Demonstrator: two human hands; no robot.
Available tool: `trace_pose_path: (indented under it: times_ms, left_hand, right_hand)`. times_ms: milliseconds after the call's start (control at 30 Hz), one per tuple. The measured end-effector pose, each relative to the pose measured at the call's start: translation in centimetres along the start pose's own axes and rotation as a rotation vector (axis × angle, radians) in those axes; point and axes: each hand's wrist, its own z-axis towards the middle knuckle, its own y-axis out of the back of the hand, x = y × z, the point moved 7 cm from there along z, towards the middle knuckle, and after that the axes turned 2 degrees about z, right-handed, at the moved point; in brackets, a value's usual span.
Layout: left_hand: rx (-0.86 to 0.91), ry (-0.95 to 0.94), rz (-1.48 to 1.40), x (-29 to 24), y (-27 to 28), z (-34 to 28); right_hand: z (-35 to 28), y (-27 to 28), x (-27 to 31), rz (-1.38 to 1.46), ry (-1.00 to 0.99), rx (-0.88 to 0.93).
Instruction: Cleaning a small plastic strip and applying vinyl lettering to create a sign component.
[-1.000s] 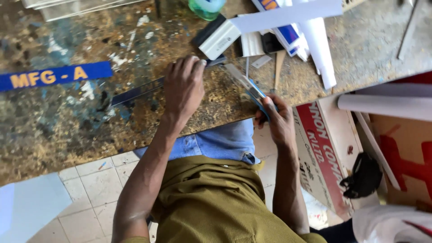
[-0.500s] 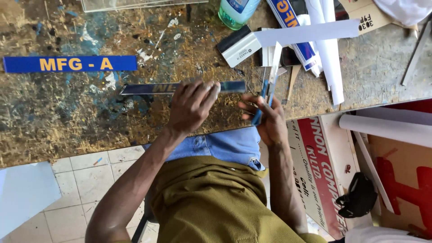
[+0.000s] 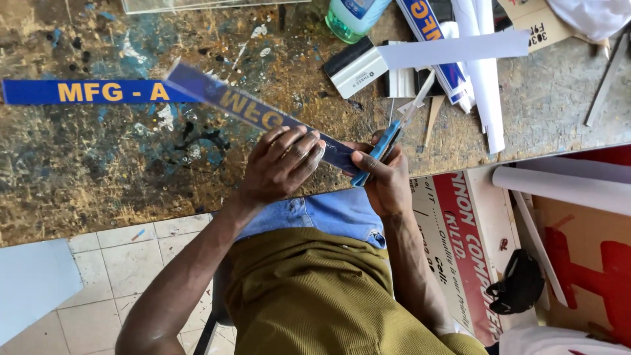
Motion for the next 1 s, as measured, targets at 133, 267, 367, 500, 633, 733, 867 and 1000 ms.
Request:
trace_pose_path:
  times_ms: [133, 267, 367, 500, 633, 733, 867, 1000]
  left_hand:
    - [0.015, 0.039, -0.038, -1.8, -0.1, 0.4]
    - [0.103, 0.052, -0.127, -2.1, 1.1, 1.7]
    - [0.166, 0.094, -0.071, -1.1, -0.3, 0.1]
    - [0.200, 0.092, -0.042, 1.2, -1.4, -2.4]
    - [0.214, 0.182, 0.007, 5.1, -1.0, -5.0]
    - [0.213, 0.264, 0.020, 8.3, -0.5, -6.6]
    - [0.218, 0.337, 0.069, 12.3, 1.0, -7.9]
    - [0.259, 0.445, 0.084, 15.9, 2.8, -9.1]
  right_hand:
    - [0.3, -0.5, -0.7, -0.012, 0.095, 0.015]
    - [0.7, -0.6, -0.9, -0.038, 0.150, 0.043]
    - [-0.3, -2.8, 0.1, -0.036, 0.164, 0.046]
    - [-0.5, -3.1, 0.2, -0.043, 0.155, 0.051]
    - [-0.3, -2.8, 1.0, -0.092, 0.181, 0.082]
    - [0.0, -2.3, 1.4, -0.116, 0.186, 0.113]
    - [0.5, -1.3, 1.4, -0.084, 0.175, 0.084]
    - [0.2, -1.6, 2.1, -0.090, 0.172, 0.076]
